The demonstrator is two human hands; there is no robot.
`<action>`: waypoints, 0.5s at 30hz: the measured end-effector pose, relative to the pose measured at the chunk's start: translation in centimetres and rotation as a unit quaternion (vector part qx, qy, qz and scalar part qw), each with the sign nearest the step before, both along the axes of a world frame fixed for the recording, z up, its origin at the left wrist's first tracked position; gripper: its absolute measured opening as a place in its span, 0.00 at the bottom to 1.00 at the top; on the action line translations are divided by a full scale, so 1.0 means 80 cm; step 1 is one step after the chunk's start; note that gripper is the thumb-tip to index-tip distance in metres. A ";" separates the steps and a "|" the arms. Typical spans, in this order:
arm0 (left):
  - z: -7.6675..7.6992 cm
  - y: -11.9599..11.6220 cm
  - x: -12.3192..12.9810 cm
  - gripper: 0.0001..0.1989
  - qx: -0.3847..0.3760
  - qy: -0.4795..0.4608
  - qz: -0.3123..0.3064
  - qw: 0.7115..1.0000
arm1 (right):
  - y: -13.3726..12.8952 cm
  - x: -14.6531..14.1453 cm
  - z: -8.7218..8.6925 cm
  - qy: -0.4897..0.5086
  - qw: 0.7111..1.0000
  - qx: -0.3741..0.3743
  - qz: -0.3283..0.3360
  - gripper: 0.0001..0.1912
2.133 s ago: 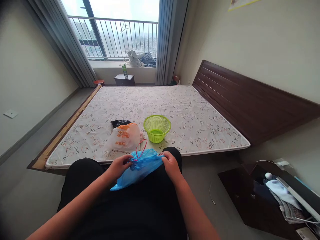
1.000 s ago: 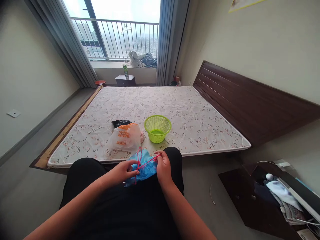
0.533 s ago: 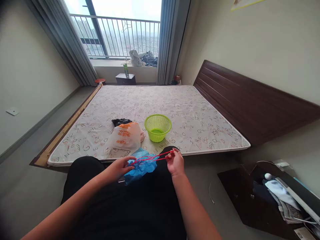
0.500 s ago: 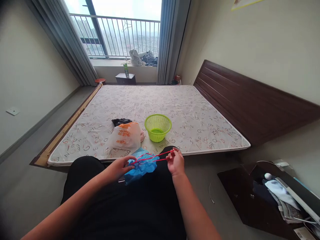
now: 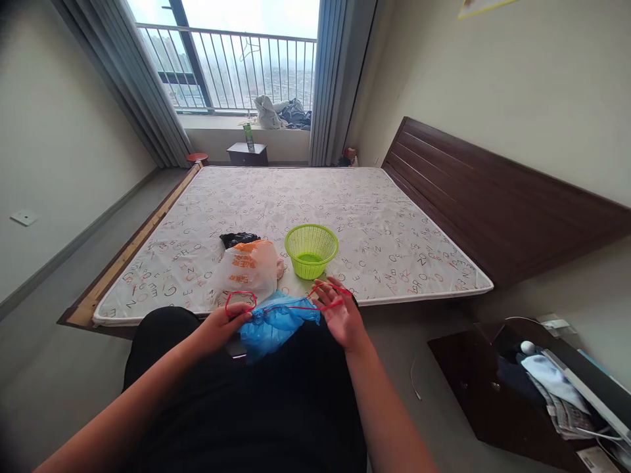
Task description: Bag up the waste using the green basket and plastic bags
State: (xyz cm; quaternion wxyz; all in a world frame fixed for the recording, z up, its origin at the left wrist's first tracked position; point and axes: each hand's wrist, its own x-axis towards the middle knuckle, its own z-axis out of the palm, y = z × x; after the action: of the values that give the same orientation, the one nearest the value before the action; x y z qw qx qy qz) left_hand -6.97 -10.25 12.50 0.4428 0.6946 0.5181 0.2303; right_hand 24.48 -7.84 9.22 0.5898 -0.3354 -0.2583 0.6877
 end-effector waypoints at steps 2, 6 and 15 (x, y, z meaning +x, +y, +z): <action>0.002 -0.002 0.005 0.23 0.007 -0.020 0.001 1.000 | -0.010 -0.027 -0.005 -0.093 0.995 0.013 -0.026 0.30; 0.006 -0.009 0.011 0.21 0.025 -0.037 0.015 0.999 | -0.037 -0.058 -0.004 -0.315 0.905 0.105 -0.268 0.27; 0.030 -0.023 0.027 0.17 0.049 -0.009 -0.022 0.999 | -0.052 -0.076 0.042 -0.532 0.736 0.372 0.191 0.14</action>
State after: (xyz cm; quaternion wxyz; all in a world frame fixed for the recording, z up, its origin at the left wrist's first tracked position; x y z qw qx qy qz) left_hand -4.79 -12.06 14.90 0.4180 0.7248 0.4864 0.2518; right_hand 18.37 -12.01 12.61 0.2906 -0.3440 -0.8240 0.3440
